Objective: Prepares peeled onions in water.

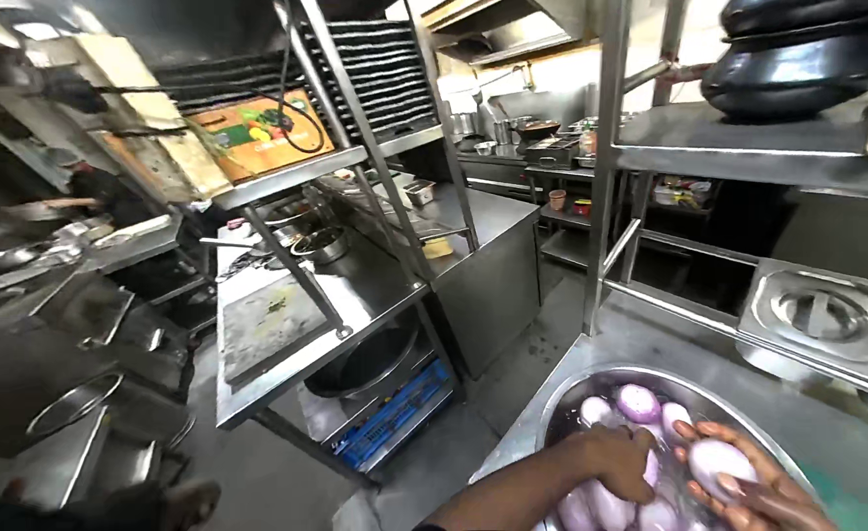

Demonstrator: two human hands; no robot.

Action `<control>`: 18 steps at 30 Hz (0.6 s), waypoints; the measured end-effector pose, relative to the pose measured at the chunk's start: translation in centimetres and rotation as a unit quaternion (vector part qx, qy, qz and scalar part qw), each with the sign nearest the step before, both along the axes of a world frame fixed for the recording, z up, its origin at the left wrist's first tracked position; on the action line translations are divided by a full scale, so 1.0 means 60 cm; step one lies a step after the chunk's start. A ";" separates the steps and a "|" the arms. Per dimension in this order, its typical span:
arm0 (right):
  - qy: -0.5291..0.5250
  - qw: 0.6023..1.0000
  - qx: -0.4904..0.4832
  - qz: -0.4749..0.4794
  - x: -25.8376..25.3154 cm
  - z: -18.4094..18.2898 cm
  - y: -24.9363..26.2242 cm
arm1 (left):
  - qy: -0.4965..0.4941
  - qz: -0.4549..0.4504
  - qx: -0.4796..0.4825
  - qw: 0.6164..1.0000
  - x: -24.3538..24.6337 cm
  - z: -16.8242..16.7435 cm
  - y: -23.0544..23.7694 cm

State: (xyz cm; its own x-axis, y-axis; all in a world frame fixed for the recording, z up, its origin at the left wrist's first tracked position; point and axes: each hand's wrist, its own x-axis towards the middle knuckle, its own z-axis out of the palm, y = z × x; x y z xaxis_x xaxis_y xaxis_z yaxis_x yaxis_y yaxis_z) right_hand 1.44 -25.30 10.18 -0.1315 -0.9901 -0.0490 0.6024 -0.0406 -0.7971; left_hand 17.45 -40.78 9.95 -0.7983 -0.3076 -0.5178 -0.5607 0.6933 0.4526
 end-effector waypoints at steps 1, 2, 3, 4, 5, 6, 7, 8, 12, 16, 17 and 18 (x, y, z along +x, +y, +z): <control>-0.020 1.000 -0.022 0.008 -0.003 -0.003 0.005 | 0.032 0.010 0.018 0.999 0.005 -0.004 -0.006; -0.022 0.999 -0.031 0.012 -0.005 -0.007 0.008 | 0.080 0.020 0.028 0.996 0.010 -0.011 -0.012; -0.011 1.000 -0.028 0.007 -0.007 -0.011 0.008 | 0.138 0.035 0.044 0.989 0.014 -0.016 -0.015; 0.005 1.000 -0.008 -0.010 -0.005 -0.014 0.007 | 0.196 0.059 0.063 0.977 0.020 -0.016 -0.013; 0.024 0.998 0.028 -0.043 0.001 -0.010 0.005 | 0.244 0.091 0.094 0.961 0.026 -0.008 -0.008; 0.038 0.993 0.068 -0.085 0.011 -0.003 0.001 | 0.283 0.130 0.137 0.940 0.031 0.001 -0.001; 0.051 0.985 0.104 -0.126 0.020 0.004 -0.005 | 0.306 0.180 0.190 0.915 0.032 0.008 0.004; 0.059 0.976 0.134 -0.163 0.030 0.010 -0.013 | 0.313 0.237 0.245 0.886 0.032 0.013 0.009; 0.076 0.951 0.217 -0.207 0.056 0.034 -0.038 | 0.351 0.378 0.447 0.731 0.021 -0.012 0.008; 0.091 0.948 0.219 -0.211 0.070 0.028 -0.055 | 0.389 0.412 0.534 0.627 0.020 -0.005 0.015; 0.102 0.947 0.219 -0.214 0.071 0.024 -0.059 | 0.393 0.420 0.530 0.623 0.020 -0.001 0.016; 0.124 0.944 0.217 -0.216 0.071 0.017 -0.062 | 0.394 0.430 0.519 0.625 0.019 0.002 0.016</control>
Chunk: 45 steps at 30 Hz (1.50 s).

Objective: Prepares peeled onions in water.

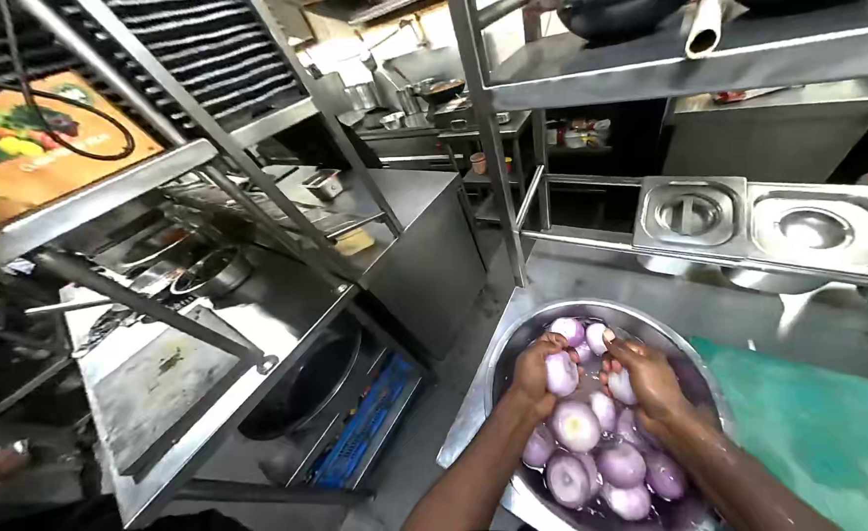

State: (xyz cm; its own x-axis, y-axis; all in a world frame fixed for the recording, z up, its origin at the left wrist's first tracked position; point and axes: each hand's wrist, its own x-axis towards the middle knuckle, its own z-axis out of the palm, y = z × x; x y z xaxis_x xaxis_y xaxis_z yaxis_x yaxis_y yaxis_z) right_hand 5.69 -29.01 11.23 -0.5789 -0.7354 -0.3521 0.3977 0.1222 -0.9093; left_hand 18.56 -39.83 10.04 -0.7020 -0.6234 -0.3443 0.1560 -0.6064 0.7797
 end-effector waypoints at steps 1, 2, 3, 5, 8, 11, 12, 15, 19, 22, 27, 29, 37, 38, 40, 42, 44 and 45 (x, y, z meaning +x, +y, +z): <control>0.037 0.999 0.006 0.009 -0.001 -0.009 -0.001 | -0.014 0.007 -0.012 1.000 -0.001 0.000 0.000; 0.087 0.996 0.019 0.023 -0.004 -0.018 -0.003 | -0.031 0.012 -0.030 0.999 -0.001 -0.001 -0.001; 0.136 0.989 0.042 0.039 -0.007 -0.024 -0.003 | -0.047 0.012 -0.052 0.997 -0.001 -0.003 -0.003; 0.215 0.968 0.092 0.085 -0.015 -0.036 -0.001 | -0.087 -0.009 -0.140 0.986 0.002 -0.014 -0.005; 0.300 0.929 0.144 0.164 -0.022 -0.043 0.001 | -0.184 -0.124 -0.338 0.915 0.013 -0.024 -0.009; 0.345 0.884 0.181 0.257 -0.019 -0.023 -0.009 | -0.255 -0.165 -0.429 0.851 0.025 -0.005 -0.017; 0.359 0.874 0.182 0.272 -0.020 -0.018 -0.011 | -0.268 -0.146 -0.435 0.847 0.028 0.000 -0.021; 0.442 0.830 0.174 0.292 -0.034 0.002 -0.018 | -0.334 -0.142 -0.484 0.796 0.029 0.024 -0.052; 0.566 0.720 0.226 0.332 -0.045 0.006 -0.030 | -0.497 -0.257 -0.510 0.653 0.006 0.024 -0.061; 0.631 0.644 0.225 0.369 -0.005 -0.002 0.009 | -0.492 -0.322 -0.469 0.659 -0.018 -0.006 -0.066; 0.606 0.607 0.248 0.451 0.032 -0.017 0.071 | -0.511 -0.355 -0.430 0.655 -0.045 -0.010 -0.078; 0.594 0.624 0.236 0.450 0.021 -0.030 0.063 | -0.460 -0.338 -0.410 0.712 -0.045 -0.031 -0.083; 0.624 0.704 0.170 0.295 0.003 -0.026 0.023 | -0.335 -0.163 -0.522 0.767 0.033 0.050 -0.051; 0.642 0.703 0.154 0.265 0.003 -0.018 0.035 | -0.320 -0.169 -0.547 0.755 0.055 0.059 -0.028; 0.654 0.705 0.122 0.247 0.008 -0.008 0.076 | -0.291 -0.266 -0.577 0.715 0.097 0.052 0.027; 0.593 0.714 0.118 0.353 0.017 0.002 0.120 | -0.290 -0.397 -0.610 0.622 0.117 0.025 0.071; 0.542 0.679 0.127 0.478 0.027 -0.010 0.138 | -0.312 -0.440 -0.655 0.529 0.121 0.004 0.081; 0.560 0.664 0.122 0.480 0.031 -0.021 0.135 | -0.322 -0.434 -0.669 0.509 0.118 -0.002 0.069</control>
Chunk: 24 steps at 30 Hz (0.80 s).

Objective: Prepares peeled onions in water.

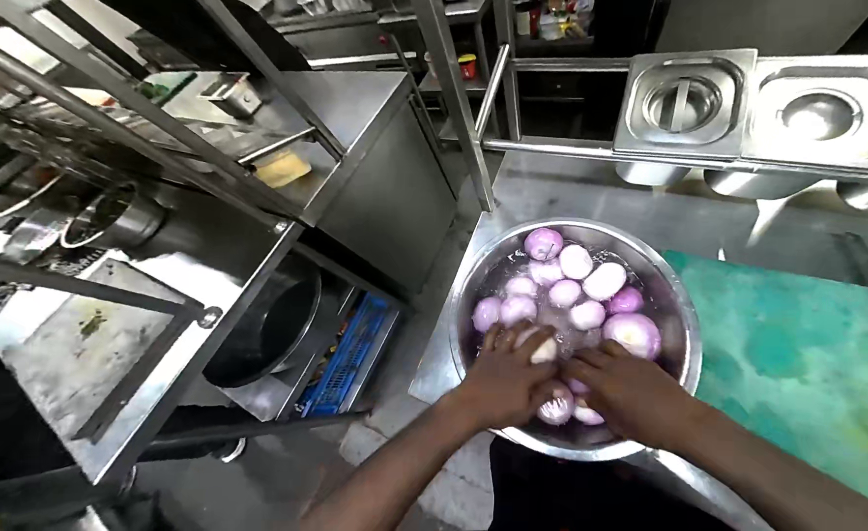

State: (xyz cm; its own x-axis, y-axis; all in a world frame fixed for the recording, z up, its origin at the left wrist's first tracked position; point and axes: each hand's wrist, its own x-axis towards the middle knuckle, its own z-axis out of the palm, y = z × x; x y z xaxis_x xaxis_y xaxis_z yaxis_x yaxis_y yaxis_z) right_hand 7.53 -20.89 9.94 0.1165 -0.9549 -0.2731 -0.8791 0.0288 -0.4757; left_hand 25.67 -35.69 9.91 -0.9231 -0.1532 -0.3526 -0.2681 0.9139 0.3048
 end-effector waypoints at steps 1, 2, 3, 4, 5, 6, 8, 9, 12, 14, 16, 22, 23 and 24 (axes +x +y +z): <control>0.021 0.999 -0.027 -0.005 0.000 -0.010 -0.009 | 0.014 0.001 -0.026 1.000 -0.005 -0.006 -0.018; 0.047 0.997 -0.066 -0.018 -0.002 -0.018 -0.023 | 0.032 0.001 -0.059 0.998 -0.013 -0.009 -0.037; 0.066 0.992 -0.100 -0.038 -0.006 -0.023 -0.039 | 0.042 -0.002 -0.096 0.994 -0.025 -0.009 -0.055; 0.078 0.988 -0.121 -0.057 -0.010 -0.024 -0.053 | 0.053 -0.002 -0.128 0.990 -0.036 -0.006 -0.067; 0.082 0.983 -0.143 -0.077 -0.012 -0.022 -0.063 | 0.053 0.004 -0.146 0.988 -0.045 -0.001 -0.071; 0.079 0.978 -0.167 -0.096 -0.015 -0.017 -0.069 | 0.060 0.010 -0.153 0.986 -0.052 0.008 -0.072; 0.047 0.968 -0.211 -0.128 -0.028 0.000 -0.057 | 0.114 0.027 -0.130 0.984 -0.052 0.025 -0.055; 0.035 0.967 -0.208 -0.140 -0.036 0.010 -0.040 | 0.129 0.032 -0.108 0.985 -0.043 0.030 -0.037; 0.023 0.990 -0.023 -0.140 -0.048 0.042 0.022 | -0.029 0.039 -0.003 0.999 -0.010 0.047 0.026; 0.026 0.989 0.104 -0.103 -0.031 0.046 0.039 | -0.116 0.056 0.021 0.991 0.001 0.049 0.049; -0.001 0.989 0.134 -0.068 0.001 0.035 0.033 | -0.148 0.087 0.019 0.985 -0.006 0.056 0.048; 0.038 0.979 0.192 -0.059 0.080 0.013 -0.046 | -0.201 0.137 -0.024 0.970 -0.054 0.074 0.027; 0.041 0.978 0.194 -0.058 0.076 0.010 -0.051 | -0.179 0.155 -0.013 0.971 -0.051 0.079 0.017; 0.040 0.978 0.193 -0.061 0.068 0.010 -0.052 | -0.144 0.175 0.008 0.974 -0.043 0.081 0.002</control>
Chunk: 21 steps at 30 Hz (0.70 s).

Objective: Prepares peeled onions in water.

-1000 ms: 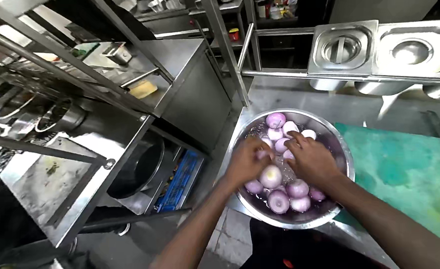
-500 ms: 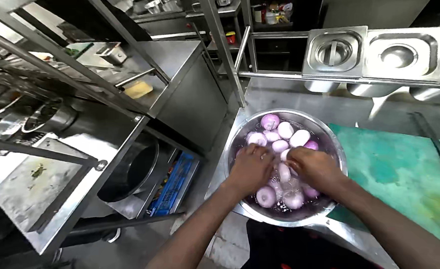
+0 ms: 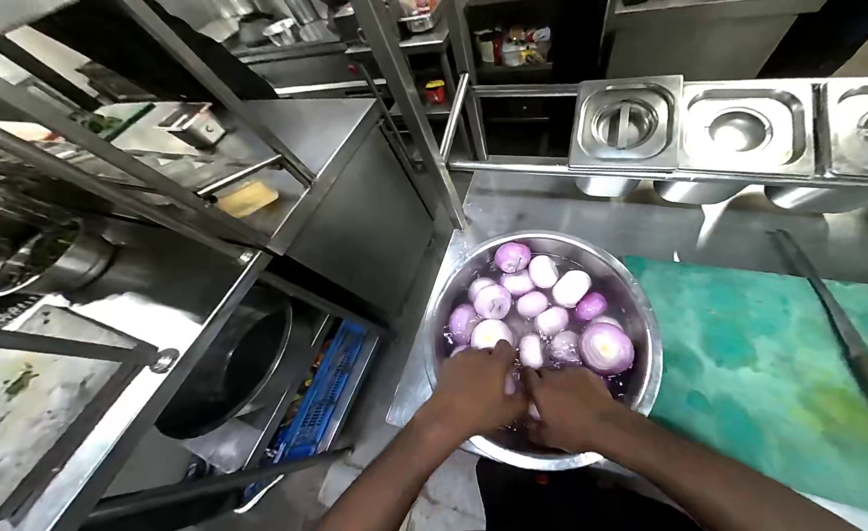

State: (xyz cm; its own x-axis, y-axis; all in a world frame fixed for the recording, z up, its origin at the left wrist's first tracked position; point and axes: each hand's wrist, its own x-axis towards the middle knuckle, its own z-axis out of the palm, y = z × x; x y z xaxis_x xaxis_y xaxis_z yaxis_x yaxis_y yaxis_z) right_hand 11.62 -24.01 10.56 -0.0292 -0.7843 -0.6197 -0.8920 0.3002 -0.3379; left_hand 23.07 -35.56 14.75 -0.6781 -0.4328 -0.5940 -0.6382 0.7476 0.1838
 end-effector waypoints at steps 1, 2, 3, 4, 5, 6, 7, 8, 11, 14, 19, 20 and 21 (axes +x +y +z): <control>-0.010 1.000 -0.007 -0.008 -0.012 0.003 0.002 | 0.051 0.026 0.025 0.998 0.011 -0.003 -0.017; -0.035 0.999 -0.028 -0.025 -0.029 0.008 0.007 | 0.121 0.058 0.067 0.989 0.024 -0.010 -0.033; -0.075 0.994 -0.062 -0.053 -0.047 0.012 0.014 | 0.202 0.098 0.132 0.965 0.037 -0.022 -0.045; -0.138 0.981 -0.103 -0.094 -0.067 0.012 0.021 | 0.286 0.153 0.221 0.920 0.047 -0.033 -0.049; -0.226 0.952 -0.140 -0.152 -0.084 0.008 0.027 | 0.356 0.222 0.319 0.850 0.053 -0.042 -0.043; -0.331 0.901 -0.164 -0.228 -0.094 0.001 0.032 | 0.401 0.303 0.414 0.759 0.055 -0.043 -0.033; -0.436 0.826 -0.169 -0.313 -0.096 -0.004 0.034 | 0.426 0.379 0.496 0.655 0.054 -0.042 -0.022; -0.533 0.737 -0.152 -0.387 -0.097 -0.003 0.034 | 0.438 0.433 0.562 0.552 0.051 -0.040 -0.015; -0.682 0.547 -0.102 -0.475 -0.102 -0.003 0.035 | 0.450 0.434 0.687 0.371 0.041 -0.058 -0.002; -0.664 0.556 -0.137 -0.481 -0.094 -0.012 0.035 | 0.475 0.432 0.688 0.339 0.026 -0.080 0.017; -0.579 0.646 -0.188 -0.460 -0.071 0.003 0.029 | 0.484 0.497 0.596 0.405 0.001 -0.078 0.048; -0.566 0.660 -0.199 -0.452 -0.068 0.003 0.027 | 0.485 0.505 0.586 0.409 -0.001 -0.075 0.050; -0.555 0.673 -0.208 -0.443 -0.065 0.002 0.024 | 0.486 0.516 0.574 0.410 -0.005 -0.072 0.052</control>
